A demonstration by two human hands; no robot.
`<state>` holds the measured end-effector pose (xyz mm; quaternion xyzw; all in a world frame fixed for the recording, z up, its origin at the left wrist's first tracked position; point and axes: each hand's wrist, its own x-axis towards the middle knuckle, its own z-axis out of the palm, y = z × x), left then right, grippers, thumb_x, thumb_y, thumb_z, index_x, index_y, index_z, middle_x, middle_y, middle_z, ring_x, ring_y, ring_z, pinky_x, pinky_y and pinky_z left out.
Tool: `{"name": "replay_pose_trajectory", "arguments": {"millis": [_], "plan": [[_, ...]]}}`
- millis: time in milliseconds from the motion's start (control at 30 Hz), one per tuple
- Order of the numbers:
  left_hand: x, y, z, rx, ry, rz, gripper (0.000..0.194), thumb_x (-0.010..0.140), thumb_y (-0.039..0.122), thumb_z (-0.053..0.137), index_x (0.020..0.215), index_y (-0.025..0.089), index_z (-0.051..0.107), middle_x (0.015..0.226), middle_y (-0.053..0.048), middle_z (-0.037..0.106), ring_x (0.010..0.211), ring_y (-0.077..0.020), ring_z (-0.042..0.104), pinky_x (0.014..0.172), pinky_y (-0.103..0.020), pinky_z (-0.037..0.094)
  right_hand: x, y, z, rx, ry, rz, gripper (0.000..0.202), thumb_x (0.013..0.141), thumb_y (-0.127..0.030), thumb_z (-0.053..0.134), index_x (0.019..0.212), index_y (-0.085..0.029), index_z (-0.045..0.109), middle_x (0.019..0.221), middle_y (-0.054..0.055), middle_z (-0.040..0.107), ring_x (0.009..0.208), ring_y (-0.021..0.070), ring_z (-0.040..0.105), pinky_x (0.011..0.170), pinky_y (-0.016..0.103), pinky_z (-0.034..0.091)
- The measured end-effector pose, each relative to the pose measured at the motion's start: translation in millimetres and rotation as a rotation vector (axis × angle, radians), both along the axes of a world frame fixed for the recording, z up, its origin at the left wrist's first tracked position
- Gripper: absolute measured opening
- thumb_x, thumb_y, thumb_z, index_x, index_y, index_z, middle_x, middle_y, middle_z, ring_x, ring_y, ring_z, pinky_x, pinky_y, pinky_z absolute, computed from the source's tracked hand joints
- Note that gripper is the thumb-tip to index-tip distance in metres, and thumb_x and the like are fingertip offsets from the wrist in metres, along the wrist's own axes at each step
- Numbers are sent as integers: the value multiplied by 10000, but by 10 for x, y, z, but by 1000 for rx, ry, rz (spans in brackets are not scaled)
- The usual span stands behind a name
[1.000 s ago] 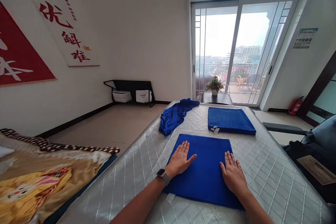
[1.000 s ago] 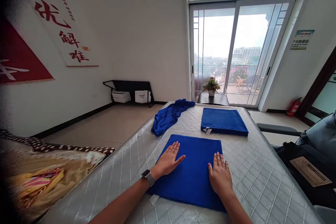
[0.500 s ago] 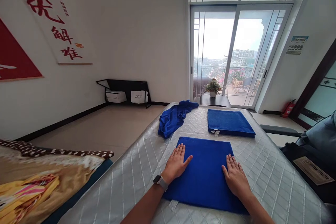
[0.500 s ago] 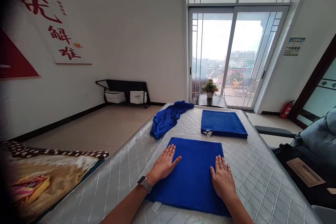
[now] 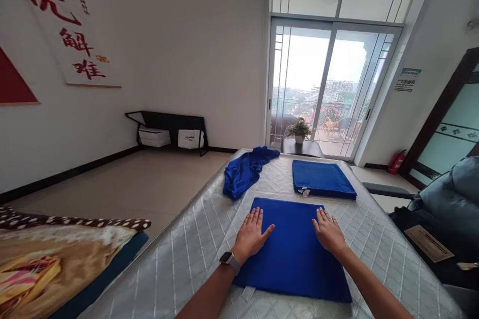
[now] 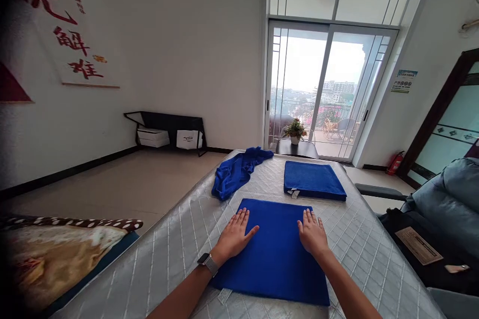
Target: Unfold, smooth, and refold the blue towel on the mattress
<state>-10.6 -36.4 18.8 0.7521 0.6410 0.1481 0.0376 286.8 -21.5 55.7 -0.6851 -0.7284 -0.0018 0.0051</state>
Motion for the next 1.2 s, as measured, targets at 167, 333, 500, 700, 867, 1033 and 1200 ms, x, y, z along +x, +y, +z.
{"name": "replay_pose_trajectory", "arguments": {"millis": [167,333,500,700,867,1033,1200], "plan": [[-22,24,-56,29,1,-13,897,940,725,171,1554,81,280,1609,-164,301,1502,-320,225,1216,-495,216,-2,330,-21,10,87,-19,637,1015,-405,193,1555,-73,255,1630,118,227,1515,207,140,1213,404,126],[-27,35,-83,28,1,-13,894,940,725,184,1558,85,269,1619,-160,275,1505,-321,214,1216,-496,220,68,445,-228,26,124,-41,651,1012,-418,192,1560,-68,232,1637,110,207,1515,197,139,1215,378,117],[-17,31,-66,6,21,0,924,933,739,182,1549,57,279,1625,-169,251,1509,-305,205,1228,-460,196,91,473,-316,43,115,-39,664,1009,-429,204,1559,-57,223,1635,109,217,1518,200,126,1217,382,100],[-20,35,-90,49,54,-8,873,950,711,190,1545,81,302,1619,-166,275,1498,-298,245,1218,-464,220,94,476,-299,37,141,-38,667,1004,-436,217,1560,-66,229,1642,107,189,1519,202,118,1217,377,82],[-61,65,-142,59,73,-16,821,973,674,205,1544,93,306,1604,-173,310,1489,-295,272,1209,-471,240,112,467,-312,45,177,-39,671,998,-430,214,1558,-59,234,1636,110,214,1518,201,127,1217,381,77],[-226,169,-134,8,124,45,867,961,697,167,1533,64,320,1601,-181,305,1487,-296,274,1209,-458,249,125,475,-358,67,208,-45,676,992,-428,217,1562,-64,225,1639,97,203,1518,207,125,1219,381,75],[-32,281,47,32,149,65,894,959,700,131,1512,33,352,1580,-214,333,1478,-321,290,1199,-488,259,122,477,-374,87,218,-38,673,993,-424,226,1561,-61,229,1636,109,202,1519,217,124,1220,392,75]]}}
